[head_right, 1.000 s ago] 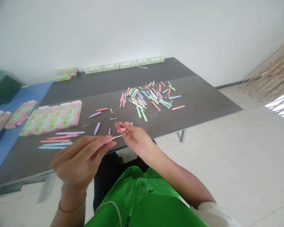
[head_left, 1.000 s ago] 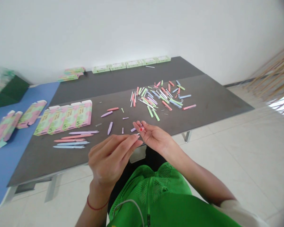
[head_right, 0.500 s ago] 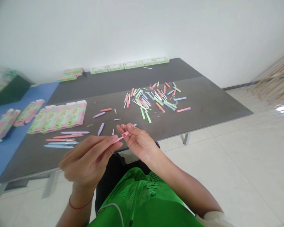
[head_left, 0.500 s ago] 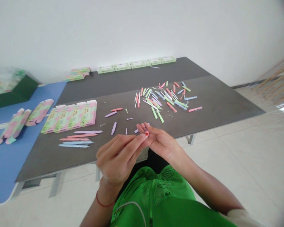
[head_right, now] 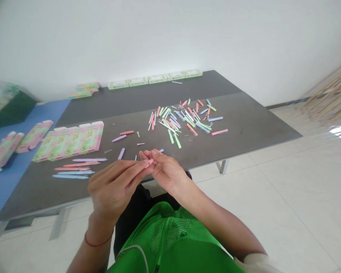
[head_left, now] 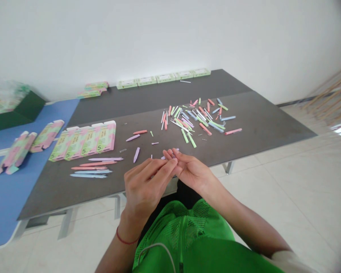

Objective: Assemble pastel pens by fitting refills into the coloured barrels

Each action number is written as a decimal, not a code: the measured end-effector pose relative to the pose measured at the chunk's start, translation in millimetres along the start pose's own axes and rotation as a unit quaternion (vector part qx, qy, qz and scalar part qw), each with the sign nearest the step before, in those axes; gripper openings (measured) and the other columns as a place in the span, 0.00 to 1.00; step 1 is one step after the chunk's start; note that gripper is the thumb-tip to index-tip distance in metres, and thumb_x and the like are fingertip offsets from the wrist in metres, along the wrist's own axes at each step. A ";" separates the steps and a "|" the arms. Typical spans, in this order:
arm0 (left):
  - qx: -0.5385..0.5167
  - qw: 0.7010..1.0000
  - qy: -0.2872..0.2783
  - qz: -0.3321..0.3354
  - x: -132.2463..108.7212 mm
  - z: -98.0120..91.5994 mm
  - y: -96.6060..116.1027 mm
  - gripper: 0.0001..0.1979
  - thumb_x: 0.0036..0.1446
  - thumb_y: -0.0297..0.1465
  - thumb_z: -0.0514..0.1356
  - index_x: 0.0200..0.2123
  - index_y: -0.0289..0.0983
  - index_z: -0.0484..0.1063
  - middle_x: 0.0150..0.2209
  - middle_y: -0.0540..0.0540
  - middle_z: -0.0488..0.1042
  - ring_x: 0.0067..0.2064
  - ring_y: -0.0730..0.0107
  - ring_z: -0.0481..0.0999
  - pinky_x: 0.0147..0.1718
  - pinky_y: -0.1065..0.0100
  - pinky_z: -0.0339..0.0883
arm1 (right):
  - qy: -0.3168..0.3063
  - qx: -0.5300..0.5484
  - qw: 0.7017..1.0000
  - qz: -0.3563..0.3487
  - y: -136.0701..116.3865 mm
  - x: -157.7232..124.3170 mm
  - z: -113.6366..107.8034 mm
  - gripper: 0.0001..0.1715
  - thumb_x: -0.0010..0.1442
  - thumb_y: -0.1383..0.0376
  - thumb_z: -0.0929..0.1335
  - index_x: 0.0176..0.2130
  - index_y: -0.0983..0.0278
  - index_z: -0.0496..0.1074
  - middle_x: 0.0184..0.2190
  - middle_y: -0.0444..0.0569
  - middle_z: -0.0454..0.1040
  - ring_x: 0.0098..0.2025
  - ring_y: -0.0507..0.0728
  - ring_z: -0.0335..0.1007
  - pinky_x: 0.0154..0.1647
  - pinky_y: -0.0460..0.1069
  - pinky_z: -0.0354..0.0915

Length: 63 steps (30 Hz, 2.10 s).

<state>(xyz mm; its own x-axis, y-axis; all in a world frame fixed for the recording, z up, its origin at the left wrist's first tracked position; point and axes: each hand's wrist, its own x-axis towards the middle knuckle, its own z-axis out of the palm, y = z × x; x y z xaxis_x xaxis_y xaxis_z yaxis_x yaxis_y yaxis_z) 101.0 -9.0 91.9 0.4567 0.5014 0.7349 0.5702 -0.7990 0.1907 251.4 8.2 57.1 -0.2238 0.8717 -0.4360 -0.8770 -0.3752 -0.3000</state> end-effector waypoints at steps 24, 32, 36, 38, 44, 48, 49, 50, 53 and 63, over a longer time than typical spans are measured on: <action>-0.001 0.996 -0.048 -0.070 0.4 -1.0 -4.1 0.11 0.62 0.33 0.69 0.48 0.41 0.79 0.40 0.47 0.82 0.39 0.67 0.81 0.39 0.68 0.73 | -0.024 -0.006 1.000 -0.009 3.4 -1.0 1.2 0.12 0.70 0.75 0.65 0.36 0.69 0.76 0.33 0.49 0.82 0.36 0.49 0.80 0.41 0.41 0.76; -0.138 0.959 -0.040 -0.246 10.0 -12.5 -17.7 0.05 0.67 0.32 0.63 0.43 0.38 0.78 0.40 0.48 0.82 0.35 0.74 0.81 0.37 0.73 0.74 | -0.045 -0.036 0.998 0.017 6.2 -9.4 -4.0 0.18 0.74 0.69 0.60 0.43 0.72 0.77 0.37 0.57 0.85 0.41 0.58 0.84 0.51 0.55 0.78; -0.228 0.914 -0.012 -0.336 15.2 -9.5 -35.2 0.10 0.66 0.36 0.64 0.46 0.37 0.80 0.37 0.47 0.84 0.35 0.71 0.83 0.36 0.73 0.77 | -0.083 -0.092 0.992 0.014 5.6 -18.0 -7.2 0.19 0.74 0.67 0.60 0.46 0.73 0.78 0.40 0.60 0.85 0.42 0.60 0.85 0.53 0.58 0.77; -0.249 0.905 0.005 -0.346 18.4 -5.6 -41.1 0.12 0.65 0.37 0.66 0.47 0.36 0.80 0.35 0.46 0.84 0.34 0.70 0.83 0.34 0.73 0.77 | -0.101 -0.112 0.988 0.018 5.6 -21.9 -6.5 0.18 0.74 0.67 0.62 0.46 0.73 0.79 0.42 0.62 0.85 0.42 0.61 0.85 0.53 0.58 0.77; -0.297 0.883 0.039 -0.361 24.1 3.6 -44.8 0.19 0.60 0.37 0.70 0.51 0.36 0.74 0.32 0.47 0.83 0.32 0.69 0.84 0.34 0.71 0.79 | -0.132 -0.123 0.984 0.008 4.7 -29.3 -2.9 0.14 0.70 0.65 0.67 0.45 0.73 0.79 0.43 0.63 0.85 0.43 0.63 0.85 0.53 0.58 0.77; -0.301 0.883 0.040 -0.359 25.0 5.5 -45.0 0.15 0.60 0.38 0.69 0.45 0.36 0.74 0.33 0.46 0.83 0.32 0.69 0.84 0.33 0.72 0.79 | -0.134 -0.124 0.983 0.007 3.7 -30.4 -3.2 0.13 0.68 0.63 0.70 0.44 0.71 0.80 0.43 0.63 0.85 0.44 0.62 0.85 0.54 0.59 0.76; -0.299 0.884 0.036 -0.357 25.6 5.6 -45.1 0.14 0.60 0.38 0.69 0.44 0.36 0.74 0.33 0.46 0.83 0.31 0.70 0.84 0.33 0.72 0.79 | -0.134 -0.124 0.983 0.007 3.7 -30.3 -3.4 0.12 0.67 0.63 0.71 0.44 0.71 0.79 0.43 0.62 0.85 0.44 0.62 0.85 0.54 0.59 0.76; -0.297 0.886 0.034 -0.354 26.3 5.8 -45.0 0.14 0.60 0.37 0.69 0.44 0.36 0.74 0.32 0.47 0.83 0.31 0.70 0.84 0.32 0.72 0.79 | -0.134 -0.124 0.983 0.007 3.8 -30.1 -3.6 0.12 0.67 0.63 0.71 0.44 0.71 0.79 0.43 0.62 0.85 0.44 0.62 0.85 0.55 0.59 0.76; -0.289 0.890 0.034 -0.351 29.4 6.5 -44.9 0.13 0.60 0.37 0.70 0.42 0.36 0.75 0.31 0.47 0.83 0.30 0.71 0.83 0.31 0.74 0.78 | -0.135 -0.119 0.984 0.011 4.3 -29.7 -3.9 0.12 0.68 0.63 0.70 0.44 0.71 0.79 0.44 0.63 0.85 0.45 0.63 0.85 0.54 0.59 0.76; -0.241 0.927 0.020 -0.286 34.5 2.9 -39.5 0.09 0.61 0.33 0.69 0.44 0.37 0.79 0.33 0.48 0.83 0.32 0.72 0.83 0.33 0.73 0.77 | -0.130 -0.125 0.983 0.027 2.9 -33.7 -4.3 0.13 0.65 0.63 0.73 0.45 0.71 0.79 0.45 0.62 0.85 0.46 0.63 0.85 0.56 0.59 0.76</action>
<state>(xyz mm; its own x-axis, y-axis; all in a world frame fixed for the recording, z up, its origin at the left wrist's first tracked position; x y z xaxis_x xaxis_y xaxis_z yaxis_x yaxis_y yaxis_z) 96.2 40.9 107.8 0.1418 0.8838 0.4460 0.3357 -0.4667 0.8182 258.2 -23.6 67.3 -0.3964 0.8875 -0.2350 -0.7361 -0.4603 -0.4963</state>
